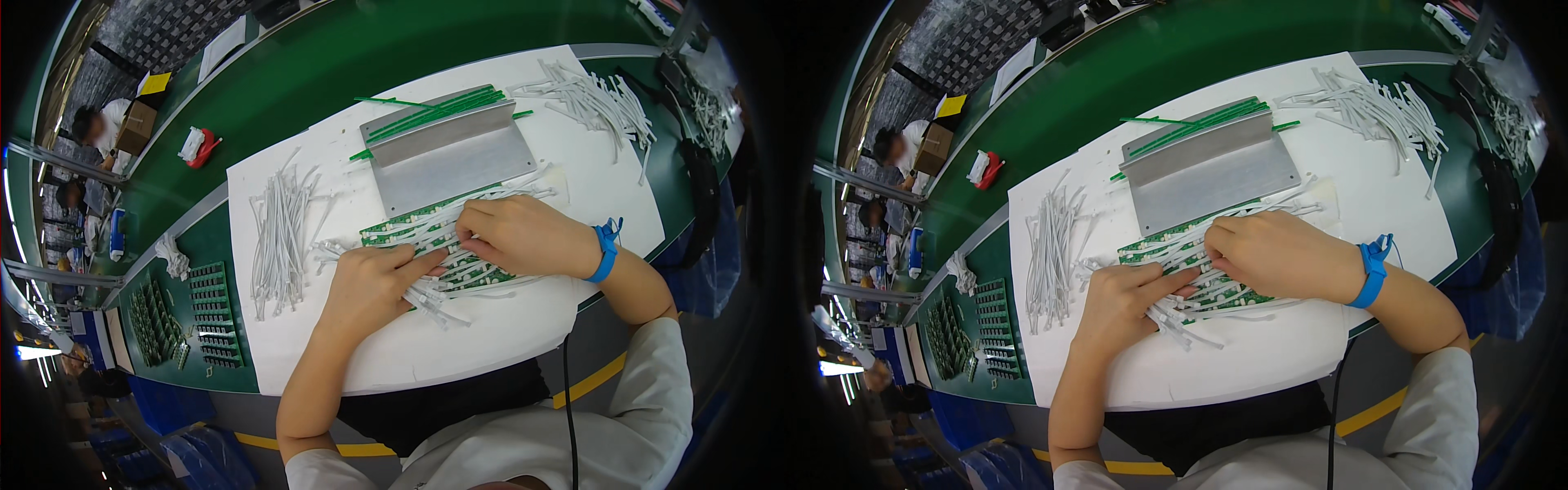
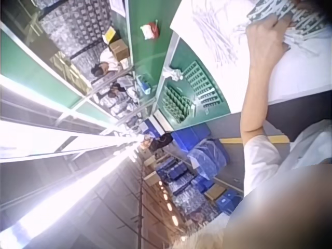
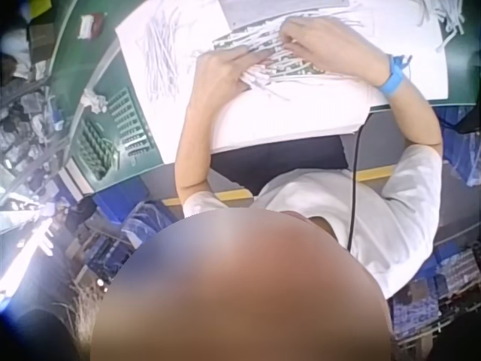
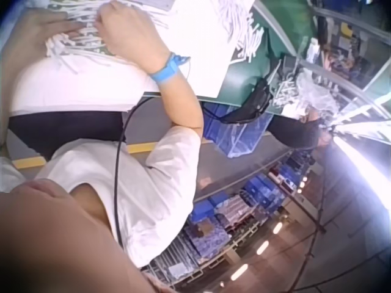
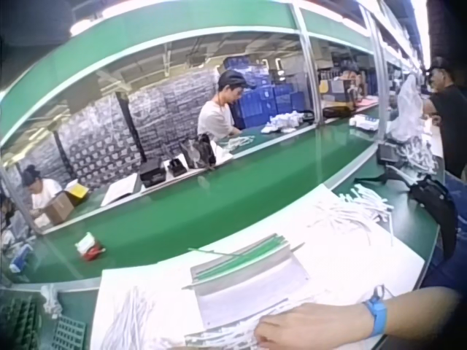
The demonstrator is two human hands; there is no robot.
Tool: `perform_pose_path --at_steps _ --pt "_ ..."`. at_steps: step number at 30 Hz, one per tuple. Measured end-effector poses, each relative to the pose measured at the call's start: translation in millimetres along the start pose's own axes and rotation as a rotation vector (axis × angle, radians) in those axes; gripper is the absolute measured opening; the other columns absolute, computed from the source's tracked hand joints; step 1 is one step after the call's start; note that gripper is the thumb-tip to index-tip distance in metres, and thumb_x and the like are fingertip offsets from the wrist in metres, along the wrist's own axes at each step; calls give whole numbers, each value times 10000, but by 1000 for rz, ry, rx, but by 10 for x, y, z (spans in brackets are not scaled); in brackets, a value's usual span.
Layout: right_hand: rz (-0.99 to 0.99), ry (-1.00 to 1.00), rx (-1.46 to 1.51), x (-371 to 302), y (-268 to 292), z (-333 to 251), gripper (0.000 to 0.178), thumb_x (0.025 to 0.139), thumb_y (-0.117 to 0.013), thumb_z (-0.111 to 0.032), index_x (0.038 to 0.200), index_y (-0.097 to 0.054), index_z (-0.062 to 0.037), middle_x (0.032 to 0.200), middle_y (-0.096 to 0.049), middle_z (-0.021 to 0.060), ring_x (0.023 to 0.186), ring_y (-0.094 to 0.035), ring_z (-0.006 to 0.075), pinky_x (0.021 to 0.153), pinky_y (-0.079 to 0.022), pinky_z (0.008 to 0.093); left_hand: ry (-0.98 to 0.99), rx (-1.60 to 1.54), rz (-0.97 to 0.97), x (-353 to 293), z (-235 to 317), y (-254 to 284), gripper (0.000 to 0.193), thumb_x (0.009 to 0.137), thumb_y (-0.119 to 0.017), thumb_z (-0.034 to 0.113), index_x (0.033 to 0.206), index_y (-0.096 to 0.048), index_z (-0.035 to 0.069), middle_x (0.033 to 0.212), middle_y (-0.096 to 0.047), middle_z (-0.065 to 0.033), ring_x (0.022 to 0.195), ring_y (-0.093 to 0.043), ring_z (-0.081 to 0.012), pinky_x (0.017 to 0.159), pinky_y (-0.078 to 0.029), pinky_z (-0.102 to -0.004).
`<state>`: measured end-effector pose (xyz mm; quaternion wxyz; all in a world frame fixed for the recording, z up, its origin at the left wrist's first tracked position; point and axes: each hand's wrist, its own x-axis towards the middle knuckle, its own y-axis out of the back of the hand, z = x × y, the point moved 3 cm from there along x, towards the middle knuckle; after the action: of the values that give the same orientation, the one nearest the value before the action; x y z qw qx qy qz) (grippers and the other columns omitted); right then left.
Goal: Manually assembling thin LED strips by attaching small electronic components at a factory workbench.
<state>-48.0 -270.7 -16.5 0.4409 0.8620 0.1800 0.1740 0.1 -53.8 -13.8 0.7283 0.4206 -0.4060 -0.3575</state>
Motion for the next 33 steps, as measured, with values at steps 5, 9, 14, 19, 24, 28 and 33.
perform_pose_path --at_steps 5,9,14,19,24,28,33 --pt "39 1 -37 0 -49 -9 120 935 -703 -111 962 -628 -22 941 -677 116 788 -709 325 689 -575 415 -4 -3 -9 -13 -4 -10 508 683 -808 81 1180 -778 187 743 -571 -11 602 -621 -227 547 -487 -378" --pt "103 15 -67 -7 -94 -26 121 920 -723 -111 953 -634 -36 907 -673 101 754 -701 313 657 -568 401 6 -12 -28 -27 -10 -16 523 683 -795 55 1189 -775 183 761 -575 -17 605 -621 -235 558 -493 -380" --pt "130 -46 -11 -8 -95 -65 120 905 -740 -104 953 -643 -53 884 -679 90 719 -689 305 636 -554 394 12 -19 -42 -29 -3 -17 537 675 -788 42 1194 -772 181 779 -582 -20 616 -624 -239 568 -497 -380" --pt "158 -78 46 2 -95 -77 93 893 -738 -87 912 -656 -47 862 -696 101 699 -686 315 634 -549 396 3 -8 -44 -23 18 -12 548 663 -786 37 1192 -771 181 787 -585 -20 622 -624 -242 574 -500 -384" --pt "177 -87 68 -2 -116 -78 94 886 -744 -81 916 -664 -43 862 -695 99 708 -685 313 645 -546 403 3 -10 -44 -19 -7 8 592 620 -785 7 1190 -763 166 796 -589 -23 633 -629 -257 582 -505 -395" --pt "426 107 -93 41 58 -220 112 936 -694 -124 967 -664 -20 849 -656 120 761 -670 351 680 -553 438 98 0 54 22 -3 22 550 616 -787 4 1149 -752 134 822 -639 -22 666 -662 -259 584 -515 -378" --pt "319 97 282 28 126 -250 175 966 -715 -155 1064 -669 -18 904 -687 109 800 -690 294 714 -564 366 260 -113 425 -15 -99 127 321 753 -789 -10 1055 -724 74 858 -705 -56 670 -679 -254 591 -521 -325"
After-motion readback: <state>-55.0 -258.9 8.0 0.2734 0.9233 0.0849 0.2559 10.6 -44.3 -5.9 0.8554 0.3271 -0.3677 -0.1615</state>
